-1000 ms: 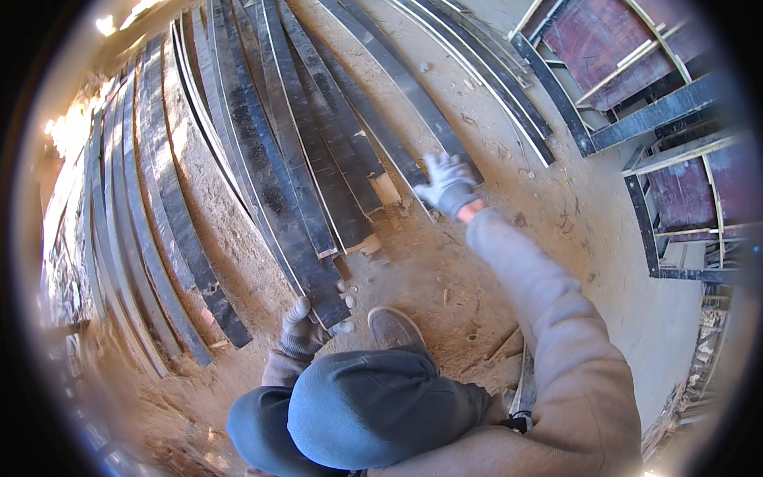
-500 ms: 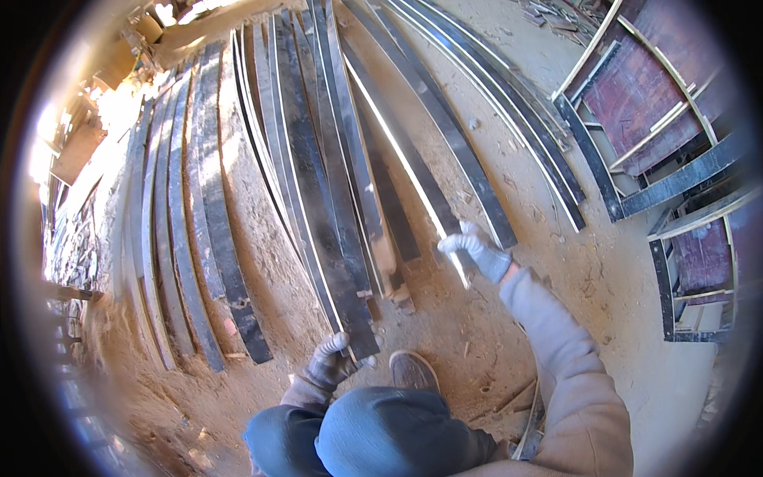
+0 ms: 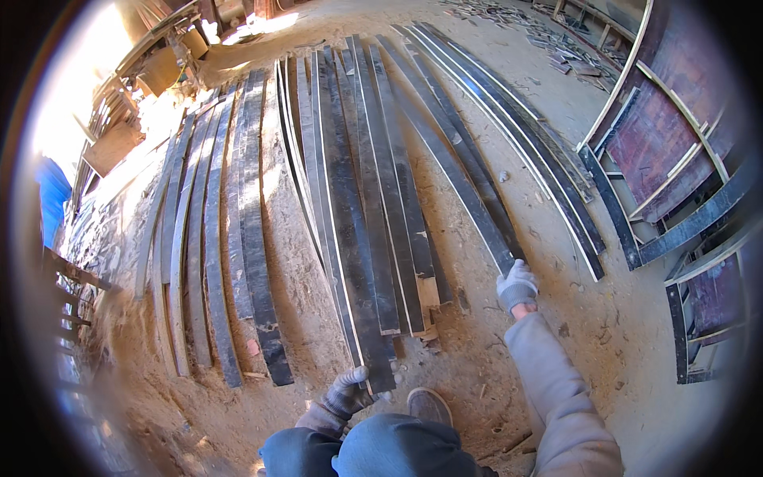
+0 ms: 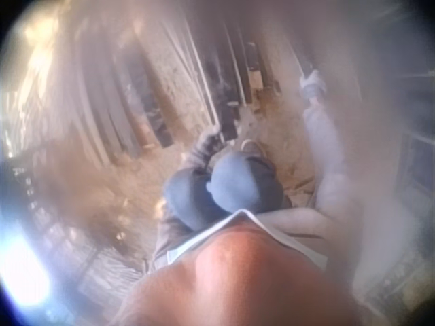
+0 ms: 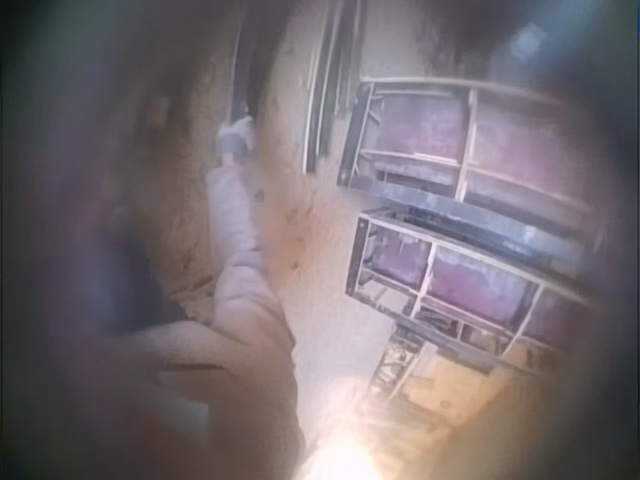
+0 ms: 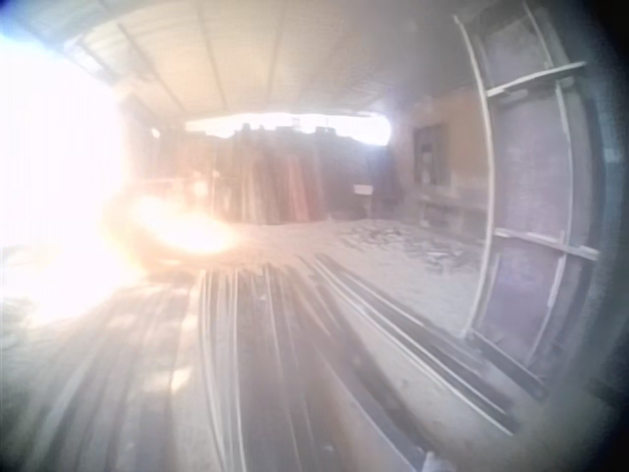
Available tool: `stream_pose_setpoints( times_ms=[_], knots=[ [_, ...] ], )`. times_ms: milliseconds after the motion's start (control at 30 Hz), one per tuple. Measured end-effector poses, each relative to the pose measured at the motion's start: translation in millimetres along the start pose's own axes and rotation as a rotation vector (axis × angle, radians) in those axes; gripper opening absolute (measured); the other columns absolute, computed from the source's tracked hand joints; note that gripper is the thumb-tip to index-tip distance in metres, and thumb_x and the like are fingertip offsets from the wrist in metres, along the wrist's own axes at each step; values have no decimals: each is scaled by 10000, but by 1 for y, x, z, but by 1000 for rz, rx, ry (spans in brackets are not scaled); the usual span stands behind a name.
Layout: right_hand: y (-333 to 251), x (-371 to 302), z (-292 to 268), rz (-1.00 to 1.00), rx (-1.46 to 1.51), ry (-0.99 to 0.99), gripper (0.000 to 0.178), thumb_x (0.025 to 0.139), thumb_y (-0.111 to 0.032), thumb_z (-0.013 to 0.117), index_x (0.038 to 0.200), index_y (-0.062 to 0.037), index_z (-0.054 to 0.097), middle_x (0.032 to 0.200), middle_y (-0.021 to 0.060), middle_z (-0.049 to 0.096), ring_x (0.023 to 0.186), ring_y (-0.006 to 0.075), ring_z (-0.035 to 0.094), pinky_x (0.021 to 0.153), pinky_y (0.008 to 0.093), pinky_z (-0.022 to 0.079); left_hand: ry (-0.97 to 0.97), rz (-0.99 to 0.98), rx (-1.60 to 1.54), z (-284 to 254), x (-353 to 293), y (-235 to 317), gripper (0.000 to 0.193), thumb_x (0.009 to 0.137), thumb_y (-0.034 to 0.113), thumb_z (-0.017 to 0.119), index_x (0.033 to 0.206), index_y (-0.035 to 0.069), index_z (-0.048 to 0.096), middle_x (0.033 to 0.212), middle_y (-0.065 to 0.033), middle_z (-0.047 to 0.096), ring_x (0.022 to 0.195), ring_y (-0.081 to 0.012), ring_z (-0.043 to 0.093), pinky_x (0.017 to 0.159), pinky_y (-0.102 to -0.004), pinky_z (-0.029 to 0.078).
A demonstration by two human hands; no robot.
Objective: The person selects thin wooden planks from a pile on the floor, then uses a metal ruler to measure their length on a workbench. The person repeatedly measures and stacks the planks.
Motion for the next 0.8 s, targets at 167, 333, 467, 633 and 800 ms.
stream_pose_setpoints(
  times_ms=[167, 333, 467, 633, 800],
  knots=[
    [-33, -22, 4, -138, 440, -324, 343, 896, -406, 754, 1053, -115, 663, 828, 65, 679, 820, 204, 747, 684, 456, 582, 111, 25, 87, 6, -7, 5, 708, 952, 283, 797, 1511, -43, 510, 1422, -219, 655, 1274, -411, 665, 922, -531, 625],
    [-75, -72, -17, 165, 1853, -1338, 116, 1005, -241, 689, 1044, -132, 676, 614, -54, 484, 452, 85, 467, 397, 288, 359, 232, 37, 144, 21, -4, 6, 512, 964, 236, 795, 1346, -69, 644, 1212, -188, 746, 1142, -327, 727, 1004, -462, 578],
    [-52, -44, -13, -3, 1202, -678, 405, 924, -410, 788, 1101, -62, 683, 806, 44, 696, 683, 206, 673, 611, 410, 553, 277, 30, 173, 27, -4, 8, 498, 961, 228, 801, 1340, -59, 654, 1198, -176, 752, 1135, -314, 725, 1020, -461, 569],
    [-16, 3, -13, -90, 689, -215, 532, 879, -482, 790, 1165, -49, 674, 1142, 224, 757, 1053, 375, 730, 943, 506, 557, 208, 116, 235, 25, -6, 10, 533, 969, 245, 756, 1424, -7, 638, 1328, -156, 726, 1238, -337, 689, 1110, -514, 524],
    [-47, -19, -48, -358, -22, 485, 408, 916, -322, 697, 1227, -86, 580, 1025, 160, 642, 998, 382, 682, 846, 548, 539, 234, 90, 250, 19, -5, 6, 503, 973, 274, 756, 1373, -15, 658, 1283, -171, 744, 1185, -357, 717, 965, -524, 600]
  ],
)
Point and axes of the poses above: each hand's wrist, its own x-axis towards the middle knuckle, its own z-axis out of the palm, y = z × x, the point moved 5 cm from there along x, towards the middle knuckle
